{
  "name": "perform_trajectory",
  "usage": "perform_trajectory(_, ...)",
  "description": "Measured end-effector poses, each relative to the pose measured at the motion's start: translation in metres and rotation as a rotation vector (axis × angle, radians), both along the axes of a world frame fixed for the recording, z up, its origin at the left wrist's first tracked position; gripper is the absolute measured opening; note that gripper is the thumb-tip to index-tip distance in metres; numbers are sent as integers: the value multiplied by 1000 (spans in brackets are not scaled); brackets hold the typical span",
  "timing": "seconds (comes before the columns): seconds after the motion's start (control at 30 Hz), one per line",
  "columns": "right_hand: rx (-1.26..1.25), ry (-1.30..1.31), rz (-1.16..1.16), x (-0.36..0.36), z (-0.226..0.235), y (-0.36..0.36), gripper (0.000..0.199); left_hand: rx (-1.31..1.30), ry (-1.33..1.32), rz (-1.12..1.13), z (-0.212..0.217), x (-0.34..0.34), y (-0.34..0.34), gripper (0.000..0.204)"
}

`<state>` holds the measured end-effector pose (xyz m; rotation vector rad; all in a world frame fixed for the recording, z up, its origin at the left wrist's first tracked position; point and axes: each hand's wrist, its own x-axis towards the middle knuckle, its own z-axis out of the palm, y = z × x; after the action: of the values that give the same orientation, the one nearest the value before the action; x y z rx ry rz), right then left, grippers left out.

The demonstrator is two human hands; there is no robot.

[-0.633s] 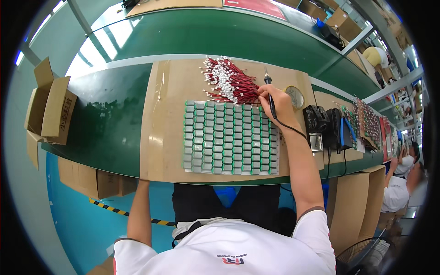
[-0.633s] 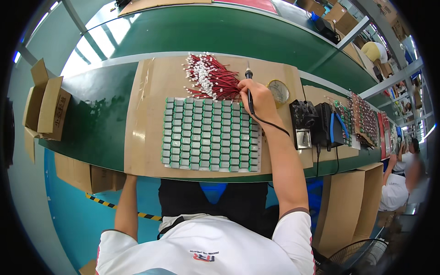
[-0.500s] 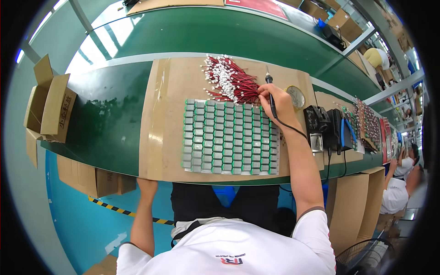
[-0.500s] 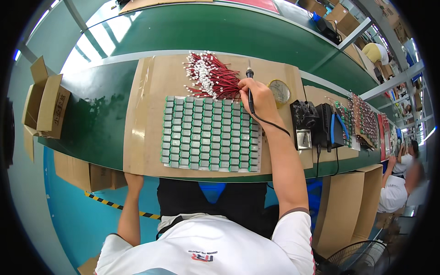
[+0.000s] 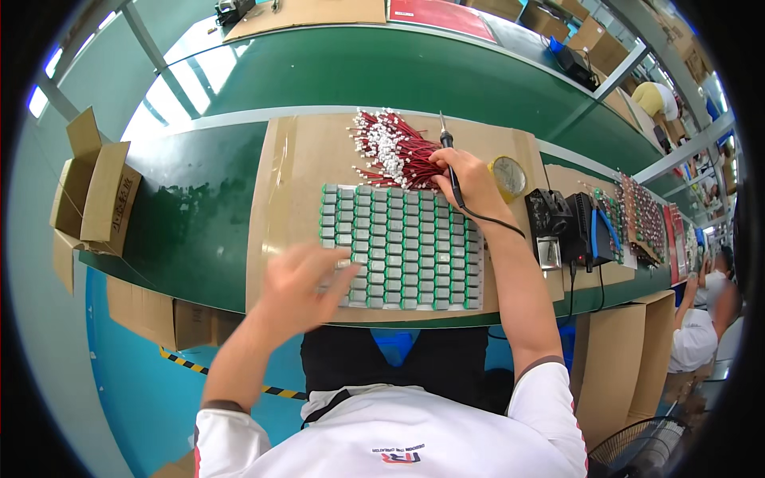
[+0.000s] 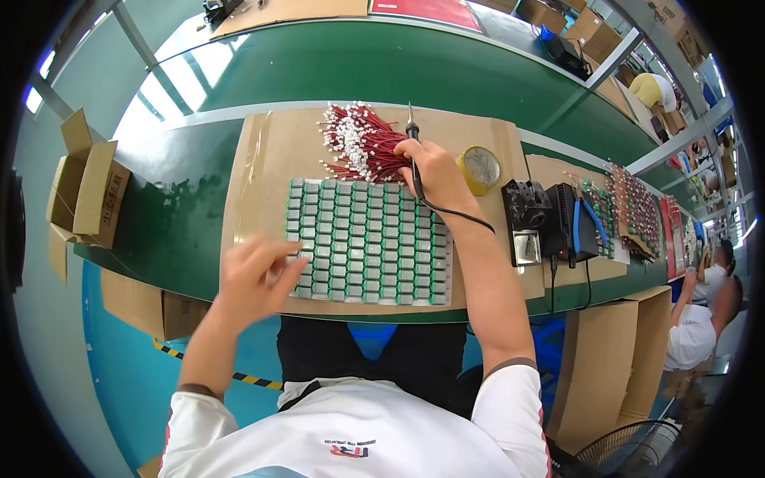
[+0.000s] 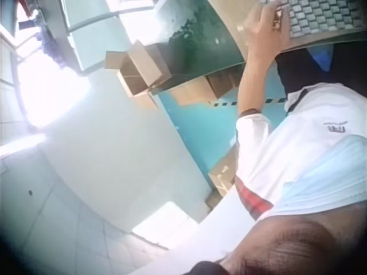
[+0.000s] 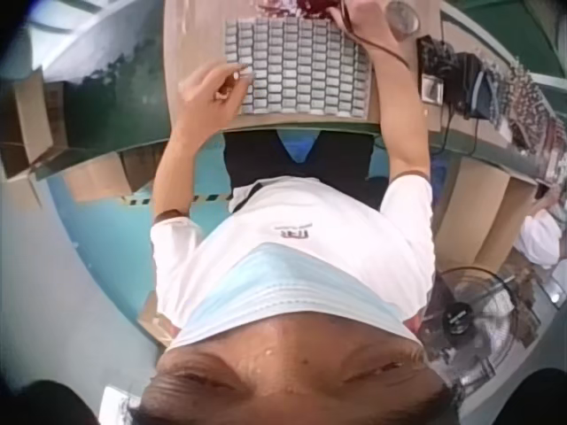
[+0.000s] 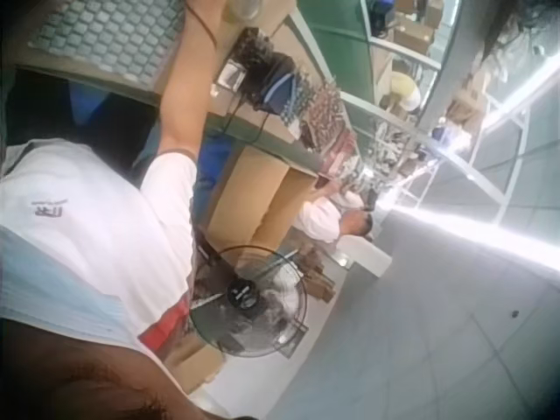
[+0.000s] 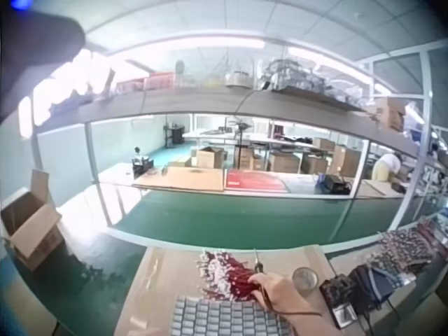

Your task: The person fastens a waist strap, sits at a worktable, and solders wire leads onto battery cells using a soldering iron.

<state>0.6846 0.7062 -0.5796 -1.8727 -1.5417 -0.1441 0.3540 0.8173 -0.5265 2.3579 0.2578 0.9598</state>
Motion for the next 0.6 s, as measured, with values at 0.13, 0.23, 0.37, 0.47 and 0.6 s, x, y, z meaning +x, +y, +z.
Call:
perform_trajectory(0.13, 24, 47, -5, 2, -1, -4, 36, 63, 142, -46, 5, 81, 29, 31)
perform_trajectory(0.23, 20, 132, 28, 3, 6, -8, 37, 205, 327, 8, -4, 132, 41, 41)
perform_trajectory(0.37, -32, -30, 40, 13, 10, -18, 39, 281, 465, 18, -20, 180, 50, 50)
perform_trajectory(0.47, -33, -12, 47, 17, -2, -13, 39, 304, 629, 14, -20, 191, 60, 51)
perform_trajectory(0.6, -10, 18, 48, 15, -7, 1, 35, 306, 629, 60, -17, 190, 73, 52)
